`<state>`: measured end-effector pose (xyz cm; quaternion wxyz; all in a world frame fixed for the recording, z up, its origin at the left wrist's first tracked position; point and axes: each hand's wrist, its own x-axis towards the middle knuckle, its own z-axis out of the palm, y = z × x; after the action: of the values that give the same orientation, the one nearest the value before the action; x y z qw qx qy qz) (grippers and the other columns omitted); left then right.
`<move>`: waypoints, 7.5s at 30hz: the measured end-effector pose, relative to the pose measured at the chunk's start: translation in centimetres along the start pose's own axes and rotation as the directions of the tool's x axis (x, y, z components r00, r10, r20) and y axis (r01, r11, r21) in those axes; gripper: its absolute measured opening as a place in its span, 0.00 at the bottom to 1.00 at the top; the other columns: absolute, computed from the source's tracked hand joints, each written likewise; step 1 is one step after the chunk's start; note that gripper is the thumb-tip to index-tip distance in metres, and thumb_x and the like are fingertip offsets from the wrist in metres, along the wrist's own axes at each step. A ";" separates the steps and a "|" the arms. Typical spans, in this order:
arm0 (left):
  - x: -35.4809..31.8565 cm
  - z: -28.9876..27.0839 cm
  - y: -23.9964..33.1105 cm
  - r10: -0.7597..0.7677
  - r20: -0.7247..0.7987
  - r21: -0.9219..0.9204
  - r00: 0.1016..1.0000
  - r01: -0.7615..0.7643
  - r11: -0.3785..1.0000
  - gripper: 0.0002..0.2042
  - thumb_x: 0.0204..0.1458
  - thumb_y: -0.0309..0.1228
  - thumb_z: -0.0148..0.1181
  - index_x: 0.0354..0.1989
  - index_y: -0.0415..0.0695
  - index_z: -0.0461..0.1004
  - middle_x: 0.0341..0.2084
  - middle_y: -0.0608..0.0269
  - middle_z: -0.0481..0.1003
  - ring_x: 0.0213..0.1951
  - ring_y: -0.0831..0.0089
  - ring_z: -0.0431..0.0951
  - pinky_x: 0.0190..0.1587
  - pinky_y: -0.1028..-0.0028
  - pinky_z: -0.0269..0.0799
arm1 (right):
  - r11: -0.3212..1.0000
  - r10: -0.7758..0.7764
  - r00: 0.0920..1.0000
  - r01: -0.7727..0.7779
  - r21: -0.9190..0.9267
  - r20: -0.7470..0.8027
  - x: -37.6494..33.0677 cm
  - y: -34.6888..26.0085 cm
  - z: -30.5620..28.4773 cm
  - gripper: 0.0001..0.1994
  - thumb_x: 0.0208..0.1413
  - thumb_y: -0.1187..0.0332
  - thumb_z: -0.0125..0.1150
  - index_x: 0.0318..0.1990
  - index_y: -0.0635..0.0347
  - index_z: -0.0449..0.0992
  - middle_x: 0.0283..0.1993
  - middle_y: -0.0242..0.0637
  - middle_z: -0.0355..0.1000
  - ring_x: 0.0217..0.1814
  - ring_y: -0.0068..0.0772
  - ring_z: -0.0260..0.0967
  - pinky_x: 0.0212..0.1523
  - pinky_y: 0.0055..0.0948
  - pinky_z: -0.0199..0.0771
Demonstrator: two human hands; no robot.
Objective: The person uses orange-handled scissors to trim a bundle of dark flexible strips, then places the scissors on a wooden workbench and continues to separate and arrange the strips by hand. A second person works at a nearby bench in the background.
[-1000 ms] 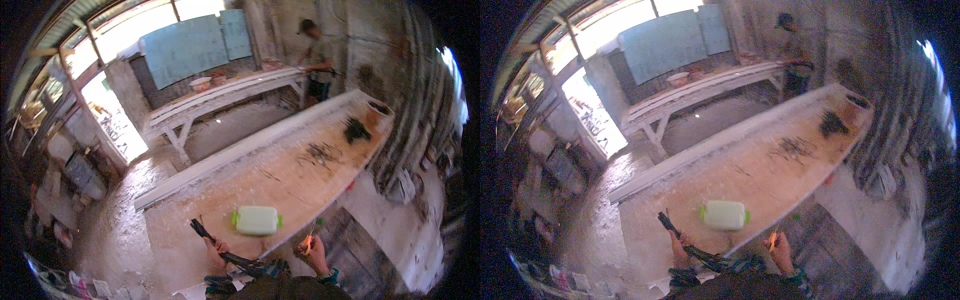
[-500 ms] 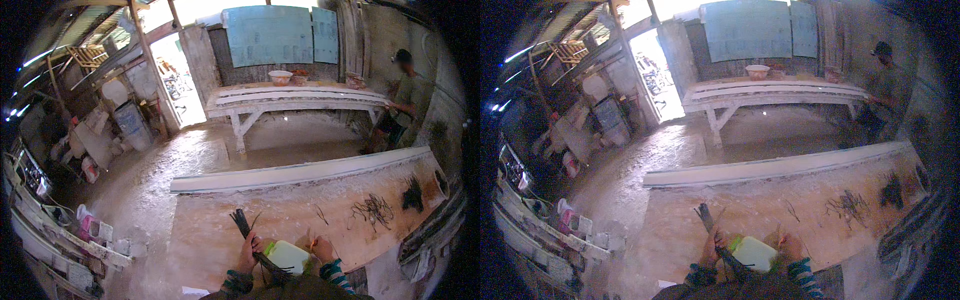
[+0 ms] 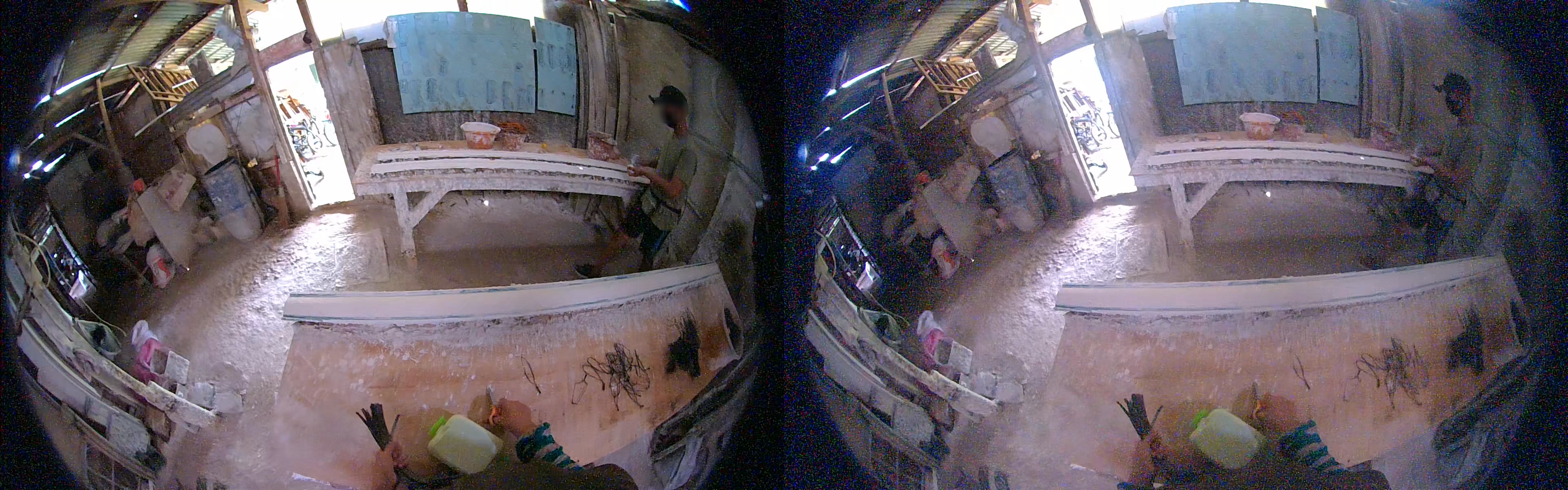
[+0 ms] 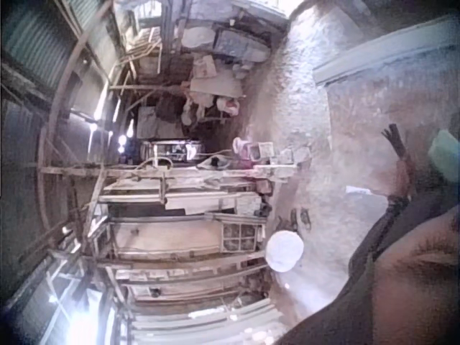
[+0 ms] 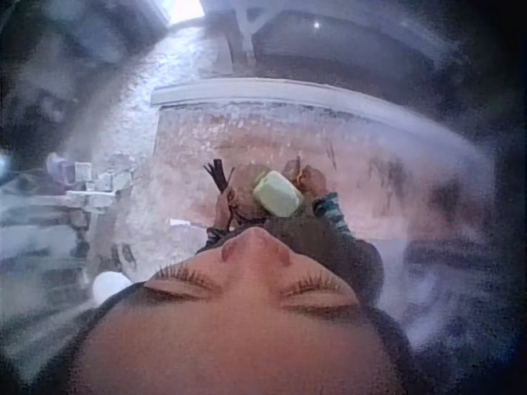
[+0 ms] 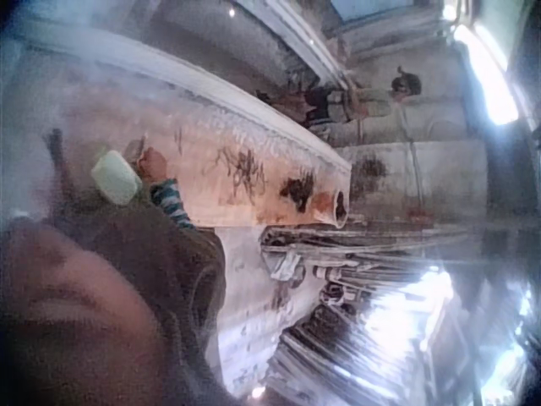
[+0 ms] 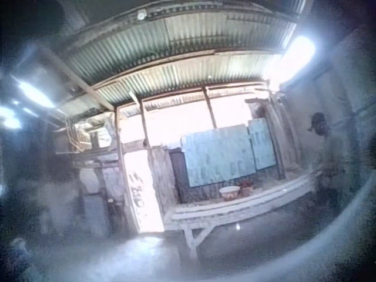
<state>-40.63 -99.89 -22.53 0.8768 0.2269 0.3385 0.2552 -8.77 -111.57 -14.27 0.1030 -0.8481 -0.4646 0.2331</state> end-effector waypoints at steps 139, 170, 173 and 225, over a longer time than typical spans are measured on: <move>12.6 31.9 -21.7 0.390 0.289 0.196 0.874 -0.453 0.870 0.04 0.50 0.31 0.55 0.27 0.49 0.67 0.14 0.74 0.67 0.13 0.85 0.64 0.13 0.85 0.56 | 0.323 -0.385 0.855 0.477 0.818 -0.347 -7.7 25.5 -1.6 0.14 0.56 0.63 0.51 0.45 0.63 0.70 0.34 0.30 0.69 0.34 0.19 0.63 0.36 0.19 0.65; 8.4 35.7 -24.9 0.146 0.492 0.511 0.858 -0.421 0.750 0.10 0.50 0.30 0.56 0.41 0.43 0.70 0.28 0.72 0.71 0.28 0.84 0.71 0.28 0.84 0.67 | 0.079 -0.166 0.847 0.522 0.849 -0.505 -6.8 26.2 -2.6 0.03 0.52 0.73 0.55 0.34 0.61 0.70 0.31 0.30 0.69 0.32 0.18 0.64 0.34 0.18 0.65; 7.7 36.3 -24.9 0.178 0.493 0.528 0.852 -0.455 0.717 0.09 0.50 0.30 0.56 0.39 0.43 0.71 0.26 0.72 0.71 0.27 0.84 0.71 0.28 0.84 0.67 | 0.072 -0.176 0.843 0.526 0.848 -0.508 -6.3 26.5 -2.1 0.03 0.52 0.73 0.55 0.34 0.61 0.70 0.30 0.29 0.70 0.32 0.18 0.65 0.35 0.19 0.66; 10.7 35.0 -26.4 0.274 0.419 0.424 0.866 -0.454 0.784 0.13 0.50 0.29 0.56 0.43 0.42 0.65 0.28 0.68 0.69 0.27 0.81 0.70 0.28 0.82 0.69 | 0.680 -0.273 0.520 0.699 0.220 -0.809 -8.7 25.4 -3.4 0.03 0.47 0.74 0.58 0.29 0.63 0.72 0.24 0.38 0.66 0.23 0.30 0.64 0.22 0.25 0.63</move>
<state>-1.18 -121.59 -19.39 0.7623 0.5518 0.1884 0.2810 7.70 -132.64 -18.67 0.5663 -0.6297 -0.5301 -0.0434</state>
